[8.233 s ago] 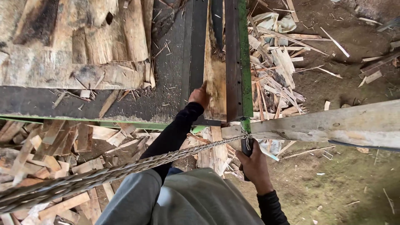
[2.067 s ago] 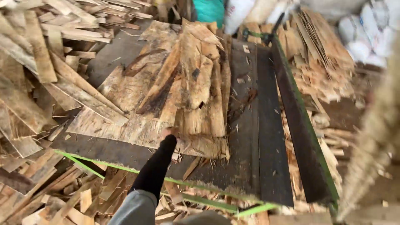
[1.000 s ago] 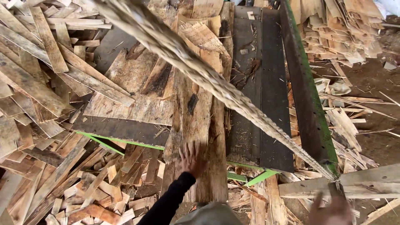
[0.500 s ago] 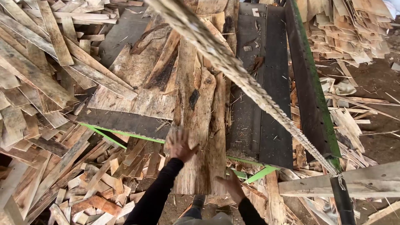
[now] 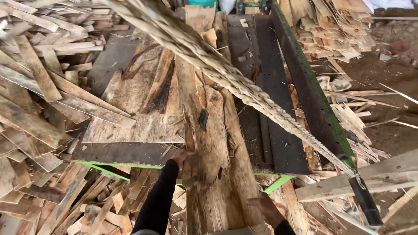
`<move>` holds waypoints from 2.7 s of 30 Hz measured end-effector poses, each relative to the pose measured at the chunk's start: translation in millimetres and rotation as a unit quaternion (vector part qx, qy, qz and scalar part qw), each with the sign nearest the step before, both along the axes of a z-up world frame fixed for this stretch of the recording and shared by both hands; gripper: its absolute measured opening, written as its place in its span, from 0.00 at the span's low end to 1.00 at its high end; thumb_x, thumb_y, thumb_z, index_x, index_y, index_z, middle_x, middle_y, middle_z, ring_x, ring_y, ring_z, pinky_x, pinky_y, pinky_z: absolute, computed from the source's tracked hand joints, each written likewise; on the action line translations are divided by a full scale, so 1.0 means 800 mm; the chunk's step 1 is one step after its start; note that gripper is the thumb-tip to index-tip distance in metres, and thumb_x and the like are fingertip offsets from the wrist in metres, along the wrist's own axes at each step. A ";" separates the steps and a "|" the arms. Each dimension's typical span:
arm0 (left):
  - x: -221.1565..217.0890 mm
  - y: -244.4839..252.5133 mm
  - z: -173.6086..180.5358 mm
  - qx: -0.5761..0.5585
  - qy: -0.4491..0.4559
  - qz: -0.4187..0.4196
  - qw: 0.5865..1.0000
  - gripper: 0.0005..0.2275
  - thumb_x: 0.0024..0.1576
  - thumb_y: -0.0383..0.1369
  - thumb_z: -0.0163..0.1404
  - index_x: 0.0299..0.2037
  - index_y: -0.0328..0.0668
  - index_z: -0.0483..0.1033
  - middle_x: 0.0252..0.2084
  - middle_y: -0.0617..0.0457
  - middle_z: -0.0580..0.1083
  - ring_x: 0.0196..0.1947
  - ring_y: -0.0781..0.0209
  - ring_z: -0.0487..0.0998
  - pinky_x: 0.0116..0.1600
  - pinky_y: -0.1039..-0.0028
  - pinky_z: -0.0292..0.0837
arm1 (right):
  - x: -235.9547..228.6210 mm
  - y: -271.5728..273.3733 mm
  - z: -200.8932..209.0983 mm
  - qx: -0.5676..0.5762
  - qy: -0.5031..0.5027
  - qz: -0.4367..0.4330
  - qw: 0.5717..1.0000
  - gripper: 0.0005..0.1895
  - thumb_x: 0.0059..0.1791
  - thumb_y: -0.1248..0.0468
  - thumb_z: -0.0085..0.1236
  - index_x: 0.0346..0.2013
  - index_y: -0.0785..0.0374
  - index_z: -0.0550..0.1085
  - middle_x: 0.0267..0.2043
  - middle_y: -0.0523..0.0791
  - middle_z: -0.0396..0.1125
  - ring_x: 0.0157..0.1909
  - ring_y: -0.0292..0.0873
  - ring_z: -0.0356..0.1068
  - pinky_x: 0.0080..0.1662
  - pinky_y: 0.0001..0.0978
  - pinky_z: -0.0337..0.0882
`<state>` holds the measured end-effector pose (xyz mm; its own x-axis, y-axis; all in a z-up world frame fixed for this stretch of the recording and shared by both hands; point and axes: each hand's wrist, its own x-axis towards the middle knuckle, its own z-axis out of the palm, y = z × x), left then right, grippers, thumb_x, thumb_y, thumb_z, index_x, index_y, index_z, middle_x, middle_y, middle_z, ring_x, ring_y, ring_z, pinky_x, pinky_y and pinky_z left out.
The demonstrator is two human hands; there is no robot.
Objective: Trimming pieces of wood using a manual shearing machine in a workshop.
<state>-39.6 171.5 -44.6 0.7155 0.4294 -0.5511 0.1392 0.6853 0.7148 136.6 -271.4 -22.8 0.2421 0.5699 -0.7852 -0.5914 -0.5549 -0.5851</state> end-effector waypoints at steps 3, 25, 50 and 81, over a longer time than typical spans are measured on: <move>0.023 0.021 -0.028 0.219 0.143 -0.125 0.957 0.20 0.58 0.38 0.59 0.57 0.36 0.83 0.61 0.60 0.69 0.65 0.62 0.63 0.64 0.60 0.61 | -0.009 -0.001 -0.014 -0.056 -0.175 0.007 0.983 0.55 0.44 0.65 0.70 0.74 0.72 0.43 0.56 0.55 0.79 0.63 0.51 0.71 0.70 0.40 0.60; 0.399 -0.227 0.390 0.528 -0.035 -0.210 0.822 0.32 0.52 0.21 0.57 0.68 0.27 0.57 0.59 0.26 0.63 0.34 0.50 0.78 0.38 0.61 0.80 | 0.050 -0.056 -0.036 0.261 -0.043 -0.355 0.897 0.11 0.48 0.69 0.64 0.43 0.66 0.74 0.39 0.46 0.72 0.41 0.43 0.73 0.46 0.38 0.78; 0.286 -0.205 0.063 0.329 0.063 -0.107 0.936 0.36 0.57 0.24 0.56 0.70 0.42 0.45 0.48 0.41 0.78 0.52 0.51 0.79 0.55 0.64 0.80 | 0.097 -0.113 -0.029 0.230 -0.317 -0.383 0.837 0.40 0.59 0.41 0.44 0.77 0.64 0.56 0.81 0.55 0.49 0.80 0.51 0.49 0.73 0.42 0.49; 0.166 -0.274 0.135 0.111 0.131 -0.005 0.985 0.29 0.57 0.32 0.51 0.71 0.51 0.57 0.72 0.56 0.59 0.75 0.50 0.55 0.73 0.44 0.51 | 0.042 -0.122 0.031 -0.179 -0.636 -0.021 0.751 0.47 0.41 0.52 0.69 0.68 0.58 0.56 0.71 0.62 0.54 0.65 0.66 0.59 0.61 0.57 0.61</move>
